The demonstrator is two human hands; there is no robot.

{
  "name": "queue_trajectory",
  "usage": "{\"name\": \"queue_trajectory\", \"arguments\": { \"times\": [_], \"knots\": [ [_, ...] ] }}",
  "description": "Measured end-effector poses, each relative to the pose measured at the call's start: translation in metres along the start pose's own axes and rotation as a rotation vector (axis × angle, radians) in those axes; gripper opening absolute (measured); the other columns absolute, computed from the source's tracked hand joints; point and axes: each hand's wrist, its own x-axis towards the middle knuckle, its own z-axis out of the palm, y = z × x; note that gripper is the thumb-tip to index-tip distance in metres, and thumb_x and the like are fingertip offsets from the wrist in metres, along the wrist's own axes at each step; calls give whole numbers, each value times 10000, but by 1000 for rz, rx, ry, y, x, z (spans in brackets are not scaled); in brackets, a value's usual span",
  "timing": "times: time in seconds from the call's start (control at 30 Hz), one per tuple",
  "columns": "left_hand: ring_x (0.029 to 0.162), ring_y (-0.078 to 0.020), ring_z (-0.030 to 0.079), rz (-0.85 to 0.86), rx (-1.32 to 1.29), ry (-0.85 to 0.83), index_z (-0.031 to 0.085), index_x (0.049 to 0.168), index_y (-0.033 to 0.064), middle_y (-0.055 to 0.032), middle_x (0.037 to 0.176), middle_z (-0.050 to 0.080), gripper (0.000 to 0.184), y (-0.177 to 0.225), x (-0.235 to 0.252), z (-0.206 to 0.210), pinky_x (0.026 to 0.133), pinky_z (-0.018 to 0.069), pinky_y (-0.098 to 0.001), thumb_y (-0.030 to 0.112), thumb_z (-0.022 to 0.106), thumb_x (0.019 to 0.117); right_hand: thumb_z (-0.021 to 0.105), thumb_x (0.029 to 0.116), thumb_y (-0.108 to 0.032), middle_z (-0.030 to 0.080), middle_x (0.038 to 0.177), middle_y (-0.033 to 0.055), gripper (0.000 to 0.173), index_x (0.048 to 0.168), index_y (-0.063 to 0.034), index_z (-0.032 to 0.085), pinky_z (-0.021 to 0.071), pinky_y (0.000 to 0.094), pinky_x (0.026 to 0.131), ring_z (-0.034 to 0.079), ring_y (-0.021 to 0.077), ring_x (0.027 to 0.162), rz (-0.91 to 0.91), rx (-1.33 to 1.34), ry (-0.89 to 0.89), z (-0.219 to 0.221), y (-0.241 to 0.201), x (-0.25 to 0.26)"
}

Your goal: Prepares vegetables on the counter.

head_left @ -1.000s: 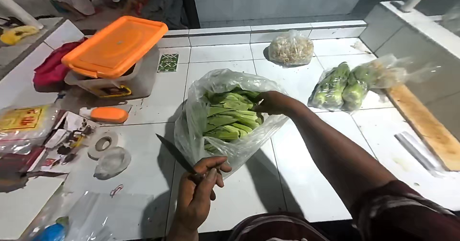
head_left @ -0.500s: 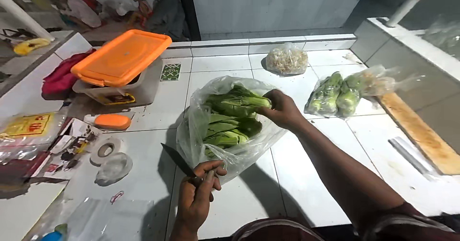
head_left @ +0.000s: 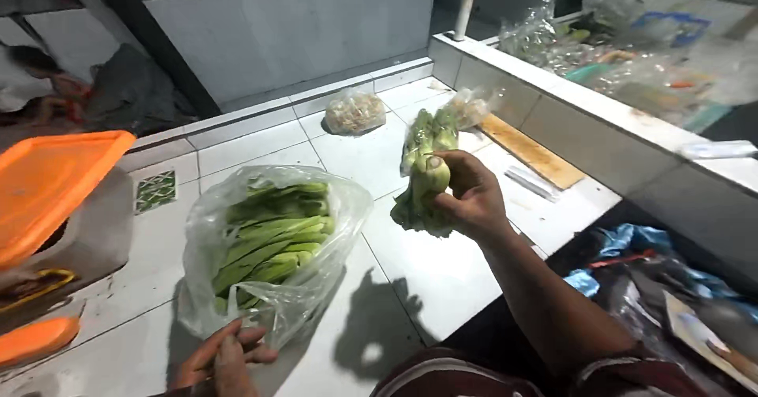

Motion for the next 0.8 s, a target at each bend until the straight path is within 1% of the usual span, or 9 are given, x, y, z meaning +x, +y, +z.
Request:
{"name": "queue_trajectory", "arguments": {
  "times": [0.07, 0.2, 0.27, 0.37, 0.47, 0.57, 0.67, 0.73, 0.8],
  "knots": [
    [612, -13, 651, 13, -4, -53, 626, 1205, 68, 109, 831, 710, 191, 10, -3, 9, 496, 551, -180, 145, 510, 1074, 741, 836, -55, 679, 1214, 107, 527, 1336, -1, 585, 594, 375, 932, 686, 187, 1059, 50, 34, -63, -12, 8, -16],
    [702, 37, 589, -81, -1, -211, 626, 1315, 148, 140, 958, 653, 312, 20, -18, 52, 591, 526, -162, 313, 577, 1055, 579, 968, -120, 660, 1241, 129, 457, 1415, -39, 527, 597, 382, 894, 680, 194, 1039, 264, 283, -209, -34, 30, -43],
    [629, -12, 563, -144, -26, -295, 628, 1258, 123, 94, 852, 620, 263, 18, -26, 82, 537, 510, -203, 275, 506, 1080, 536, 1011, -268, 659, 1259, 143, 454, 1425, -82, 524, 592, 450, 904, 679, 244, 1065, 410, 427, -242, -42, 47, -56],
    [560, -83, 599, -194, -126, -395, 636, 1133, 84, 37, 776, 631, 203, 15, -36, 128, 489, 560, -258, 247, 528, 1078, 510, 1012, -455, 670, 1218, 109, 533, 1437, -134, 515, 599, 413, 849, 683, 211, 1014, 570, 515, -243, -47, 60, -75],
    [551, -91, 561, -253, -147, -419, 653, 1138, 68, 19, 751, 598, 196, 10, -41, 161, 478, 517, -249, 220, 553, 1065, 522, 1025, -420, 672, 1191, 101, 491, 1430, -143, 521, 599, 388, 826, 681, 194, 987, 603, 552, -267, -51, 68, -86],
    [544, -133, 529, -318, -170, -420, 633, 1229, 62, -12, 729, 548, 270, 8, -45, 180, 491, 499, -283, 243, 493, 1085, 603, 1001, -238, 664, 1223, 134, 440, 1412, -124, 495, 605, 427, 855, 688, 250, 1029, 592, 503, -304, -53, 73, -89],
    [561, -170, 617, -347, -172, -438, 595, 1149, 27, -49, 748, 621, 217, 10, -47, 188, 516, 578, -314, 208, 493, 1086, 775, 875, -76, 696, 1142, 146, 527, 1311, -69, 478, 637, 420, 808, 722, 266, 954, 503, 325, -312, -50, 74, -86],
    [541, -149, 604, -353, -135, -420, 596, 1077, 43, -41, 769, 638, 158, 9, -49, 191, 484, 561, -291, 197, 565, 1057, 879, 774, -120, 704, 1039, 95, 619, 1269, -80, 510, 647, 378, 753, 723, 206, 862, 474, 174, -306, -45, 74, -85],
    [521, -124, 552, -363, -96, -367, 623, 1047, 76, -16, 737, 608, 133, 6, -50, 193, 459, 499, -270, 205, 636, 1017, 922, 734, -192, 716, 1040, 61, 732, 1340, -112, 521, 645, 352, 743, 721, 169, 855, 491, 73, -338, -41, 75, -86]
  ]
}}
